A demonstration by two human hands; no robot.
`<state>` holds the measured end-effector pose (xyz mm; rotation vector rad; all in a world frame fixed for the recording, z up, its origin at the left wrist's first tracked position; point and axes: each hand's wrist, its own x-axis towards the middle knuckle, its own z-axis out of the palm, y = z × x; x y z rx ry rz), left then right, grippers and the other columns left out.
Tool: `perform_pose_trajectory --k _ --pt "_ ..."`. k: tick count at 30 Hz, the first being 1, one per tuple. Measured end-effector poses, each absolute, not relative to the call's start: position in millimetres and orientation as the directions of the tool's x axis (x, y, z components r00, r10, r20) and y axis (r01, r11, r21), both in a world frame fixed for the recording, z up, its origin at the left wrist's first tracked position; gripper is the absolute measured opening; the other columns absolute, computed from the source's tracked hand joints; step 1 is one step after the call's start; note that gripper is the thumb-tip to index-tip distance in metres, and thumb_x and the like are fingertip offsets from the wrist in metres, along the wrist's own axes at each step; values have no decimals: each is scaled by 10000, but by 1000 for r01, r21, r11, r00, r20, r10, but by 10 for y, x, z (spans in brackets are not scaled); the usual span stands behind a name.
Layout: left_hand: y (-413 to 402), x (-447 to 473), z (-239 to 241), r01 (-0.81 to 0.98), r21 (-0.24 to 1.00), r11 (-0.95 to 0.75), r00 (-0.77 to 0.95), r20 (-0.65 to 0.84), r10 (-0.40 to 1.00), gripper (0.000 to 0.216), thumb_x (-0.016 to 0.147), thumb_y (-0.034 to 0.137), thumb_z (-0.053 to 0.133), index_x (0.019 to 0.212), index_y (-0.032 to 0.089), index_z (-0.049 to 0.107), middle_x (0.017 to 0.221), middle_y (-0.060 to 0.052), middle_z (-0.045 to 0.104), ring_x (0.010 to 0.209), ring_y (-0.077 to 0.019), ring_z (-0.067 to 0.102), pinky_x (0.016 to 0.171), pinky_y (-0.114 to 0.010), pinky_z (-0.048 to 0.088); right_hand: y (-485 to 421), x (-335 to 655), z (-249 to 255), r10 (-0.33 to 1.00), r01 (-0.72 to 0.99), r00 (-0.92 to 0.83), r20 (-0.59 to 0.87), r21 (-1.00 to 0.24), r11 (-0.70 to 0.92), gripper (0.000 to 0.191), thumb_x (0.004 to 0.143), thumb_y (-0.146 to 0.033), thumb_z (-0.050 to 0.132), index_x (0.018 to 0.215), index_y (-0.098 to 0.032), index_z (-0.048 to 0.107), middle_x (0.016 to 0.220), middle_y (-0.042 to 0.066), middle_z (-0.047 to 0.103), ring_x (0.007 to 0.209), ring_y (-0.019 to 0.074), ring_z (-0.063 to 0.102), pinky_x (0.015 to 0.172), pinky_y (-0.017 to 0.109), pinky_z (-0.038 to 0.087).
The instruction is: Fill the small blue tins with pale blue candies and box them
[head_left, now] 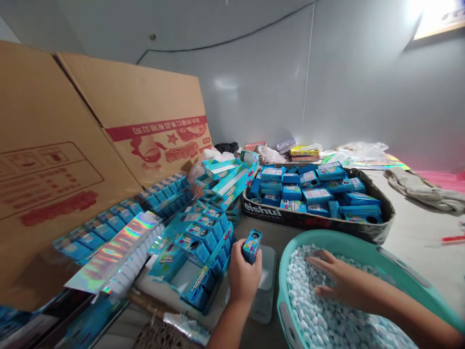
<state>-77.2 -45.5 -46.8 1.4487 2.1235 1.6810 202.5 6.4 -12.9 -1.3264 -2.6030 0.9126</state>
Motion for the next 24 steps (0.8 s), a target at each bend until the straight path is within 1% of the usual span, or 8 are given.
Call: perform_pose_trajectory --k 4,7,9,12,14,18,21,24 --pt "-591 -869 -637 481 877 -3 -508 281 814 609 731 379 771 1229 197 471 1165 -120 640 1062 -266 659 943 -441 535 112 2030 -209 752 682 -639 -160 -571 457 723 751 -392 716 1427 -219 527 1398 180 533 1174 340 610 1036 449 466" --pt "-821 -953 -732 474 878 -72 -517 343 784 776 763 384 754 1385 191 331 1222 -142 599 1118 -246 634 991 -439 513 150 2028 -181 772 671 -628 -100 -573 471 601 728 -350 720 1299 -193 621 1279 167 608 1142 332 612 1016 448 459" --pt "-1019 -1033 -801 522 846 -105 -535 421 732 791 808 379 712 1426 178 262 1181 -145 596 1069 -240 645 956 -447 530 179 2033 -136 769 674 -633 -91 -554 489 434 762 -319 693 1176 -191 681 1176 145 662 1040 312 641 922 410 481" --pt "-1300 -1152 -888 593 800 -90 -549 483 682 734 826 357 689 1408 172 280 1077 -114 611 958 -228 663 886 -439 556 219 2044 -54 724 680 -667 -177 -541 494 198 812 -255 638 985 -208 723 916 73 715 795 236 640 713 316 449" --pt "-1423 -1196 -925 592 806 -22 -584 447 677 645 844 359 668 1369 168 345 1013 -93 625 908 -219 664 854 -423 564 239 2051 -10 702 678 -681 -209 -543 495 124 833 -260 624 897 -214 720 820 43 702 710 201 604 648 288 408" --pt "-1485 -1217 -961 552 830 74 -636 363 681 411 895 370 605 1230 151 512 1032 -114 649 915 -209 671 830 -378 573 263 2072 32 728 692 -664 -170 -508 513 170 877 -315 593 814 -203 704 744 34 664 634 165 545 618 273 390" --pt "-1462 -1240 -970 596 802 29 -574 400 715 336 903 336 593 1177 144 556 1117 -134 633 968 -211 671 854 -374 572 273 2079 61 754 710 -640 -148 -490 506 189 886 -332 584 813 -203 700 741 35 662 627 162 545 613 274 402" --pt "-1438 -1273 -952 652 757 34 -530 424 735 265 940 312 517 1133 145 586 1098 -129 646 1000 -215 662 882 -383 564 282 2069 103 783 719 -609 -125 -506 477 223 876 -371 585 815 -197 709 767 52 685 650 177 580 632 286 435"
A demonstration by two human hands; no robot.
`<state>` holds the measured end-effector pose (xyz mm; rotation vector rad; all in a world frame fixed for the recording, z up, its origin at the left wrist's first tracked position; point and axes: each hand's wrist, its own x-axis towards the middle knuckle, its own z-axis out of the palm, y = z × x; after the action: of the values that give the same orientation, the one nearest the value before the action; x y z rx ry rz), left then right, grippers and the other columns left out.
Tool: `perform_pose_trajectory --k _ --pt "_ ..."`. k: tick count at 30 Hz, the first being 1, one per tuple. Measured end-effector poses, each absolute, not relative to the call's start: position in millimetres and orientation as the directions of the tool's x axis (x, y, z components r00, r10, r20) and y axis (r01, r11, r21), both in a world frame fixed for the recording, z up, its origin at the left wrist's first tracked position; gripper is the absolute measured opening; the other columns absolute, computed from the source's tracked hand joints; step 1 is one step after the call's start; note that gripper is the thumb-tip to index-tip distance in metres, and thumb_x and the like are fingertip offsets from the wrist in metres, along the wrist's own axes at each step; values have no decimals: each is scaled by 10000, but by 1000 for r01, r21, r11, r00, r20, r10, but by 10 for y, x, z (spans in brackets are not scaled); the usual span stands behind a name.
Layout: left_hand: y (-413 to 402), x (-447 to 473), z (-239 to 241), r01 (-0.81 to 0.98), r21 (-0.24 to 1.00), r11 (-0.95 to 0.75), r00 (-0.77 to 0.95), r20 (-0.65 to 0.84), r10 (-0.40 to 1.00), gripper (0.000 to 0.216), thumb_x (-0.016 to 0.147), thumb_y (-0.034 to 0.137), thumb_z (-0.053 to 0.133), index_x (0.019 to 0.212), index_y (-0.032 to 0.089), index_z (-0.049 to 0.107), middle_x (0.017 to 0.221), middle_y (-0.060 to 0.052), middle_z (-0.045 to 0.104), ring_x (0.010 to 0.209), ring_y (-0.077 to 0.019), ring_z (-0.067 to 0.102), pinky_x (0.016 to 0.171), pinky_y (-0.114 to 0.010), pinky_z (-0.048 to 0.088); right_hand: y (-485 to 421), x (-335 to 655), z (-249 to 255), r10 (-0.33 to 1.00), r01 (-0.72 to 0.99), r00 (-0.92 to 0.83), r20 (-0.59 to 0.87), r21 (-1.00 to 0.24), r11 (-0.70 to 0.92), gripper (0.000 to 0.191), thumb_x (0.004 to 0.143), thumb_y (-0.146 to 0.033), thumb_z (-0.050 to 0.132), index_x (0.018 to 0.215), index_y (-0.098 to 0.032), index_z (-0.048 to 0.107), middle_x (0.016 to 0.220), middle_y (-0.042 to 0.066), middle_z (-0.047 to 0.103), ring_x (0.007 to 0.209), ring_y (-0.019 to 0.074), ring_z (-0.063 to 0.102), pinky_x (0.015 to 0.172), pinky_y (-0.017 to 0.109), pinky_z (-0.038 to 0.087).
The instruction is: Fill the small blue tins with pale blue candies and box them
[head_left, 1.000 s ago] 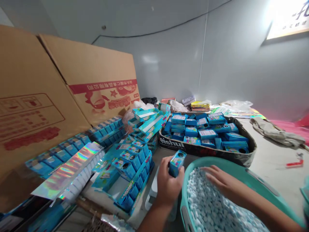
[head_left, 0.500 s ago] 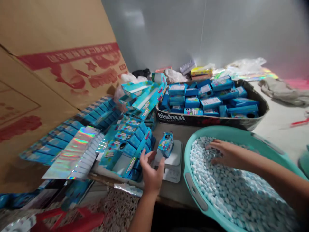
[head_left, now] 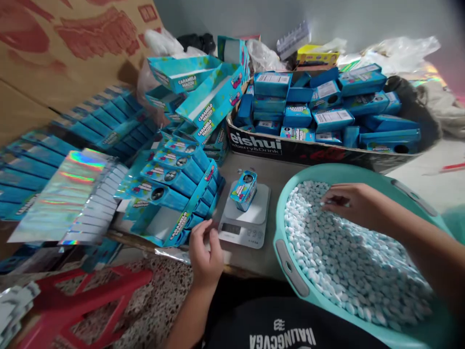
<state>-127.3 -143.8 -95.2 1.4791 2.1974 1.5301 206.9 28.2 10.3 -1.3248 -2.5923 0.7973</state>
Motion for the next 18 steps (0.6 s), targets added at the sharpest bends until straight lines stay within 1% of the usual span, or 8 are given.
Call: perform_pose_trajectory --k 4,7,12,14,18 --pt "-1400 -1282 -916 600 794 101 -583 348 734 267 982 298 397 1065 151 604 1027 -115 682 951 -201 672 834 -355 579 301 2072 115 843 734 -535 -59 -528 428 243 844 -410 612 822 -193 718 769 61 702 657 183 601 636 288 458" --pt "-1390 -1266 -915 566 813 136 -592 286 753 265 981 303 407 1070 154 607 1054 -118 694 983 -206 674 839 -348 581 315 2100 75 872 755 -485 -63 -533 382 221 836 -400 635 847 -192 710 780 54 711 662 175 611 650 280 465" --pt "-1425 -1241 -934 520 841 153 -596 228 770 275 982 322 435 1146 161 585 1140 -131 688 1038 -216 680 909 -373 562 318 2111 28 850 780 -491 -194 -531 330 181 843 -354 625 879 -196 706 849 55 737 725 199 656 678 288 483" --pt "-1433 -1237 -938 519 841 153 -589 223 777 272 983 323 435 1139 162 588 1141 -130 688 1042 -219 679 923 -381 554 318 2094 32 843 778 -503 -192 -526 344 177 846 -335 607 875 -193 711 861 63 740 739 210 663 687 297 489" --pt "-1436 -1258 -961 512 845 154 -592 218 776 272 983 322 441 1137 163 598 1130 -125 692 1037 -221 677 917 -381 552 338 2077 39 854 773 -503 -133 -511 376 172 834 -312 599 867 -181 706 873 76 733 748 218 668 712 310 501"
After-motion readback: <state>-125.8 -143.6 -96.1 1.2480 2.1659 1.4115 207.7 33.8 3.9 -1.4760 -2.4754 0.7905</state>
